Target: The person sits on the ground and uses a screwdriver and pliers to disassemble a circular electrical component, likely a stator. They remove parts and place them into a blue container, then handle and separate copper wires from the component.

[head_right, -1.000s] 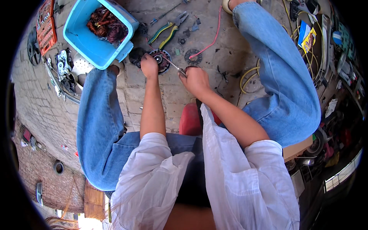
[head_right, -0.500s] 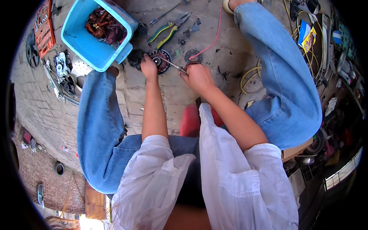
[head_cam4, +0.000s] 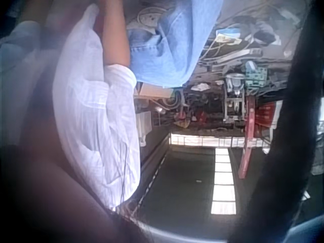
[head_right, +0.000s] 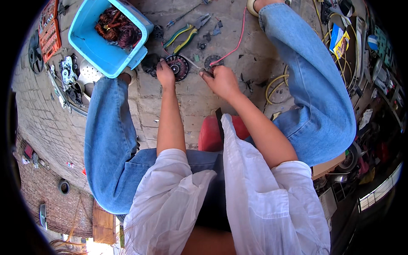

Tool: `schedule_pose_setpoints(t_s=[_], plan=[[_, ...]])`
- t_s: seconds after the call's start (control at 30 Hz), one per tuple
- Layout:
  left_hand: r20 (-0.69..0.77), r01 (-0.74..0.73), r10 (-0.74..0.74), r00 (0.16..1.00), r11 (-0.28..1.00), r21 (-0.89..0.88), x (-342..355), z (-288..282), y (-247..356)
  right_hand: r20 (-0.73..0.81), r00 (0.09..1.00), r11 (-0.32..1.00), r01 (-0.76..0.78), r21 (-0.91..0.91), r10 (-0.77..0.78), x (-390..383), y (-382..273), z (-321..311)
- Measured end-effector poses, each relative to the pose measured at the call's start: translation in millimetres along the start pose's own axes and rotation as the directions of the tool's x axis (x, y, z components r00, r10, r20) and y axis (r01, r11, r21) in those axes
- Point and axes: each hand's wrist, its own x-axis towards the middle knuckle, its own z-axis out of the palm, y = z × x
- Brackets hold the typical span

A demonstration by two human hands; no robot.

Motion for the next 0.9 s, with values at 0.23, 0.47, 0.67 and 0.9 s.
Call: schedule_pose_setpoints(t_s=[0.23,0.47,0.67,0.9], plan=[[-0.116,-0.152,0.150,0.982,0.988,-0.009,-16.2,4.5,-0.1,0.192,0.976,0.635,-0.214,0.743,0.104,-4.2,-35.9,-21.9],[-0.064,-0.221,0.220,0.973,0.975,-0.018,-22.6,4.3,2.8,0.192,0.979,0.898,-0.138,0.418,0.062,-48.8,-76.3,19.7],[-0.024,-0.069,0.066,0.998,0.984,-0.164,-25.5,9.8,-10.3,0.207,0.977,0.861,-0.151,0.485,0.055,-53.7,-54.4,7.7],[-0.032,-0.077,0.072,0.997,0.973,-0.219,-22.4,10.9,-23.3,0.184,0.947,0.964,-0.247,-0.103,0.262,-24.4,-17.8,-28.4]])
